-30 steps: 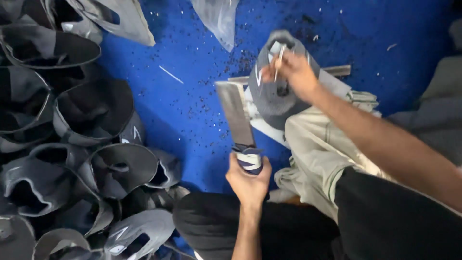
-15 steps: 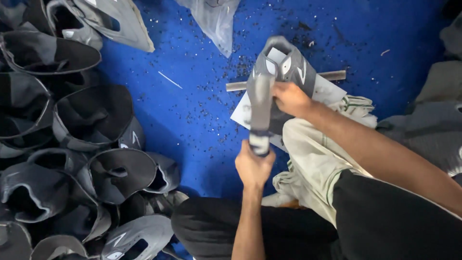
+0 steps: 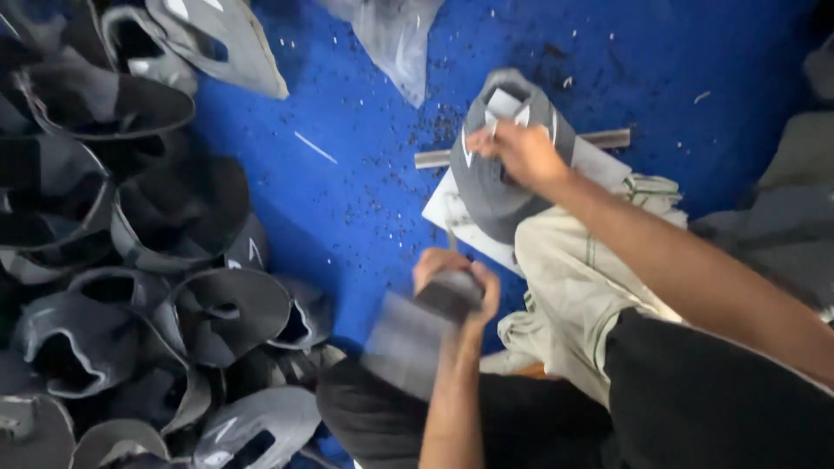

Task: Punching eyelet or stitching holes into shoe upper components using a manual punch and hammer.

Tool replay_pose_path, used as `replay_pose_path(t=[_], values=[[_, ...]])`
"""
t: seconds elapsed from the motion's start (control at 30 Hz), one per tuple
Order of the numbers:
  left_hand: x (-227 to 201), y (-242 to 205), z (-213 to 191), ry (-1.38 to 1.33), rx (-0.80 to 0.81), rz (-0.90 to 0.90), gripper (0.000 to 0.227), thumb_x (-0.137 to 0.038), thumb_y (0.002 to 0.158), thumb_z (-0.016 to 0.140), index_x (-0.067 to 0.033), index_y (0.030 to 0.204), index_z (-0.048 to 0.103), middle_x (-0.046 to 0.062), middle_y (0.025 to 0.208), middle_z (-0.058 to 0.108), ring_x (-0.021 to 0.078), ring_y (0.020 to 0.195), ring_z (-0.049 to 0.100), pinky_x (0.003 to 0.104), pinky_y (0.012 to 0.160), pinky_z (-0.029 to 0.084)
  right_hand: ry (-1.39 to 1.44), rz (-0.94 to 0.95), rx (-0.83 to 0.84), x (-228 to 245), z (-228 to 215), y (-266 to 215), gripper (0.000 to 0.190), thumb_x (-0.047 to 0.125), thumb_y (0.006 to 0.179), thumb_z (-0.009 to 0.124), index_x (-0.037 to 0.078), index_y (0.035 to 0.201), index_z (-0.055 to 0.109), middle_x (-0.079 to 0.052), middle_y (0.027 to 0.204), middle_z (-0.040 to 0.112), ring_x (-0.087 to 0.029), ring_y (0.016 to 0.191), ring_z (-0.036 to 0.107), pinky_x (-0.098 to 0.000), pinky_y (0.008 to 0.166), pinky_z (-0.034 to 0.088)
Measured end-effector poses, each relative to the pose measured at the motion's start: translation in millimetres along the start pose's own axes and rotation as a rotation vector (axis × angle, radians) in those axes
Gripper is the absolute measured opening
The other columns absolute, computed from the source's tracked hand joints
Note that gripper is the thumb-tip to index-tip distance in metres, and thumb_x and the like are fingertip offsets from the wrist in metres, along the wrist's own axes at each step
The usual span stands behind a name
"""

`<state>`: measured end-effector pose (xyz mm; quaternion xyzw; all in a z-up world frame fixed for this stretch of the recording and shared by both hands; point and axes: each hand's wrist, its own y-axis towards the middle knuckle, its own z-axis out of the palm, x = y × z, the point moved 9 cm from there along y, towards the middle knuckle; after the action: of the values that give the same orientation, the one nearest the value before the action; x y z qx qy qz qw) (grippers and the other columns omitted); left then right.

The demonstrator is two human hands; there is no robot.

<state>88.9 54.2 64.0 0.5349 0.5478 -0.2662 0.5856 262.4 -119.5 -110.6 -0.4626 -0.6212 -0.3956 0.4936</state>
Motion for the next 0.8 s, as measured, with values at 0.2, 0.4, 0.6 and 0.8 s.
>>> replay_pose_path(t=[0.2,0.4,0.6,0.8], values=[[50,-25,13,0.549,0.230,-0.551,0.037,-0.013,0.070,0.086,-0.0028,0.098,0.065,0.011,0.080,0.073,0.0227,0.073,0.077,0.036,0.067,0.057,-0.068,0.153,-0.055,13,-9,11,0.011,0.003,0.103,0.058,-0.002,0.104,0.068,-0.014,0.103,0.079,-0.020,0.090,0.078,-0.0327,0.082,0.061],[-40,25,-14,0.291,0.062,-0.453,0.040,-0.019,0.066,0.086,-0.0024,0.093,0.063,0.007,0.071,0.072,0.0216,0.060,0.069,0.034,0.061,0.060,0.334,0.281,0.045,-19,-3,31,0.012,0.002,0.104,0.052,-0.007,0.102,0.060,-0.021,0.106,0.075,-0.024,0.095,0.077,-0.0340,0.081,0.064],[49,1,24,0.378,0.182,-0.245,0.037,-0.013,0.068,0.079,-0.0018,0.097,0.060,0.012,0.082,0.068,0.0268,0.074,0.070,0.037,0.069,0.056,-0.084,-0.194,-0.020,16,0,0,0.028,-0.008,0.094,0.048,-0.001,0.113,0.067,-0.019,0.110,0.076,-0.026,0.099,0.076,-0.0364,0.086,0.061],[35,-11,6,0.361,0.138,-0.597,0.039,-0.018,0.069,0.082,-0.0006,0.100,0.065,0.008,0.077,0.075,0.0172,0.068,0.071,0.033,0.066,0.058,0.448,0.115,-0.150,-4,-24,33,0.010,0.007,0.112,0.053,0.000,0.108,0.060,-0.016,0.098,0.072,-0.025,0.091,0.071,-0.0346,0.080,0.059]])
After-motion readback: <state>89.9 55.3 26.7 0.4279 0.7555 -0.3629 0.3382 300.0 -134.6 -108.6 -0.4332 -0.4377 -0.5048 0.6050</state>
